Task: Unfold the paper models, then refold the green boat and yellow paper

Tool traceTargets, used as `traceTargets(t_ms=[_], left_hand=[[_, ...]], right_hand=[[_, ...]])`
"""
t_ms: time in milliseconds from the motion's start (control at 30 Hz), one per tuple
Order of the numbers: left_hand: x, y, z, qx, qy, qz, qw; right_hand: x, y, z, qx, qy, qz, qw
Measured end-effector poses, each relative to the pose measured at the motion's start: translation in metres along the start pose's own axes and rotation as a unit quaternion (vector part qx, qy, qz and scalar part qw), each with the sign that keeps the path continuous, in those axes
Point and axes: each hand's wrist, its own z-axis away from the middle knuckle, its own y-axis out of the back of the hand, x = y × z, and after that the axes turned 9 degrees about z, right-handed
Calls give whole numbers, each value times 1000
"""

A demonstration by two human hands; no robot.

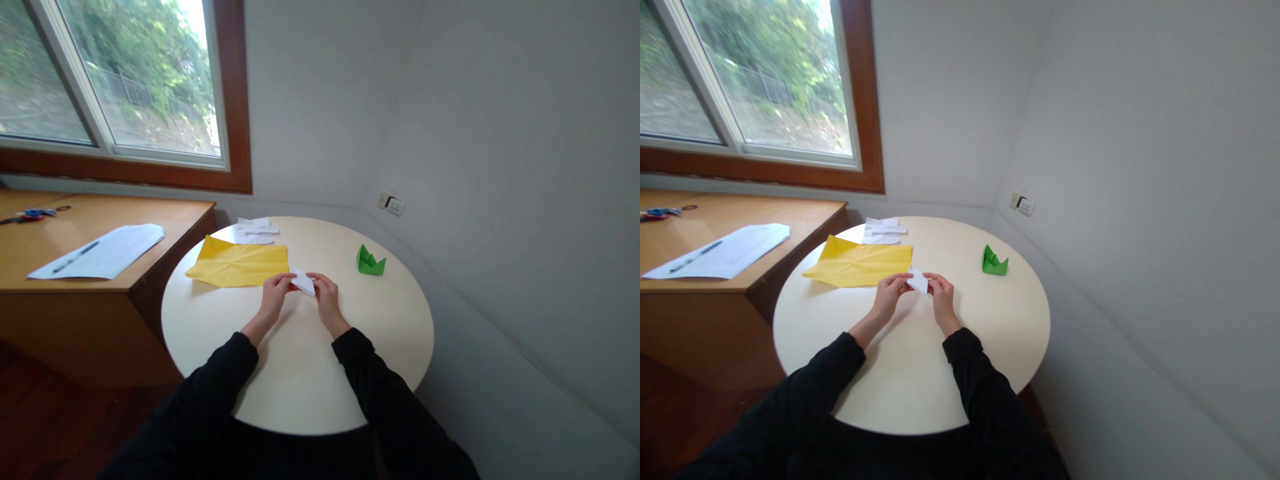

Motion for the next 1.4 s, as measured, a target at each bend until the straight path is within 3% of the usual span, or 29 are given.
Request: traceTargets(t_ms=[900, 1400], left_hand=[[1, -2, 3, -43, 14, 20, 999], [0, -2, 3, -66, 17, 2, 998]], right_hand=[[-1, 0, 2, -41, -3, 37, 998], [3, 1, -1, -60, 7, 2, 998]])
